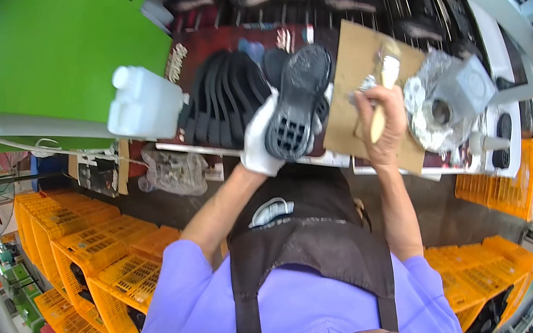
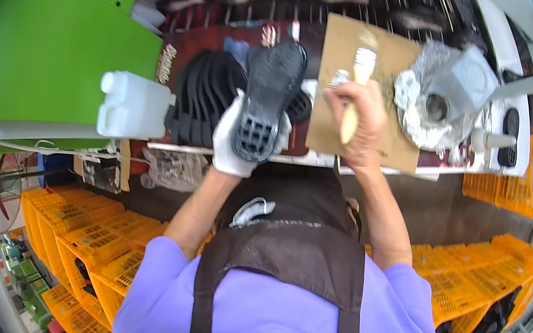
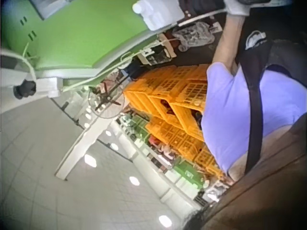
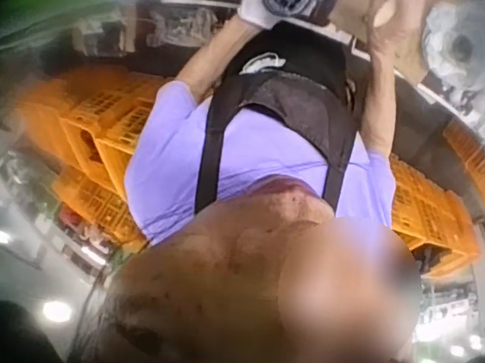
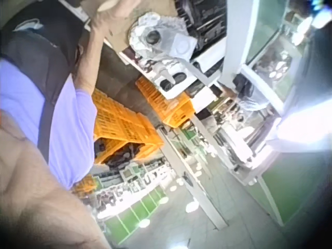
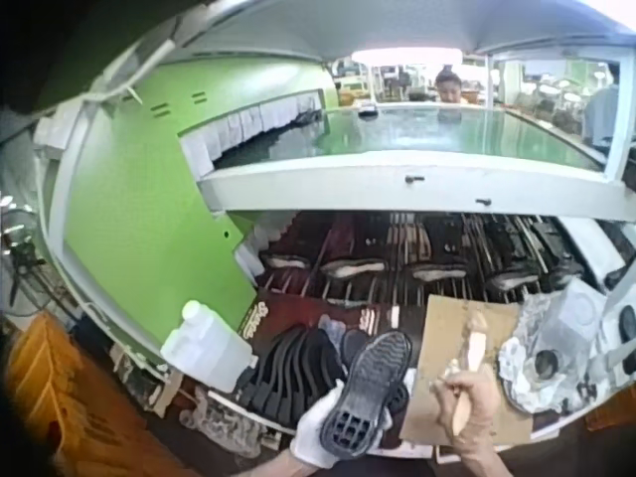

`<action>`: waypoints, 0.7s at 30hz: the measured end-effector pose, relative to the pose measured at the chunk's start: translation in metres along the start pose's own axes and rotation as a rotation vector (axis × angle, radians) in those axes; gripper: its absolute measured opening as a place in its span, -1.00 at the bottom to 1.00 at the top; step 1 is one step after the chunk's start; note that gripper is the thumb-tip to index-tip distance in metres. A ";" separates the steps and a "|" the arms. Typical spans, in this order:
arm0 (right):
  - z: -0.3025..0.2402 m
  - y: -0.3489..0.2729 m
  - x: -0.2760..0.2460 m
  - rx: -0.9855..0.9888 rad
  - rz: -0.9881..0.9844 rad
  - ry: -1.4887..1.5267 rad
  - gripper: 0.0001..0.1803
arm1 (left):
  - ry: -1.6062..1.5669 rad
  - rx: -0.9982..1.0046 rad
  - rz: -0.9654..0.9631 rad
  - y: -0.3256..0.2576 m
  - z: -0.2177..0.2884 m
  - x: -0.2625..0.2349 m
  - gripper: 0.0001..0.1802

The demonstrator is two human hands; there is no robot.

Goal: The person repeatedly applies a liquid adhesive to the bottom of black shoe soles using a brush. They dip the brush into a container, spread the substance across the sole's surface and grooves, and then place the treated sole back onto a stack. This process is repeated for multiple soles throughout the clip.

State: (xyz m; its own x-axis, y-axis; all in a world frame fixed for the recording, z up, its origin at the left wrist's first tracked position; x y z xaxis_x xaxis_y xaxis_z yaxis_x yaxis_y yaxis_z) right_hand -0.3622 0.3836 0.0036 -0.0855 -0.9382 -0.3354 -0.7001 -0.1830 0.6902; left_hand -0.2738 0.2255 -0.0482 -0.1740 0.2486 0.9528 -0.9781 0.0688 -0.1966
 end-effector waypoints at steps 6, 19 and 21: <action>0.070 0.025 -0.028 0.042 -0.291 -0.438 -0.78 | 0.067 0.084 0.107 -0.019 0.016 0.014 -0.48; 0.022 0.025 -0.043 0.022 -0.221 -0.239 -0.81 | 0.344 0.292 -0.620 0.044 0.242 0.204 -0.42; 0.009 0.026 -0.032 0.015 -0.259 -0.194 -0.81 | 0.205 0.545 -0.175 0.084 0.318 0.212 -0.29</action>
State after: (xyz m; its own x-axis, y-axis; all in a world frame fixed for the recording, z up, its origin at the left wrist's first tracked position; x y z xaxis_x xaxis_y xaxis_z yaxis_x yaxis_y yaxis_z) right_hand -0.3843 0.4117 0.0270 -0.0360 -0.7873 -0.6155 -0.7262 -0.4025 0.5574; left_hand -0.4287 -0.0231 0.2106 -0.0332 0.4627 0.8859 -0.9172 -0.3662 0.1569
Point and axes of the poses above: each hand's wrist, its own y-axis towards the middle knuckle, its own x-axis out of the palm, z = x × y, the point moved 4 cm from there along y, towards the middle knuckle, and after that the axes turned 3 degrees about -y, right-handed, at the moved point
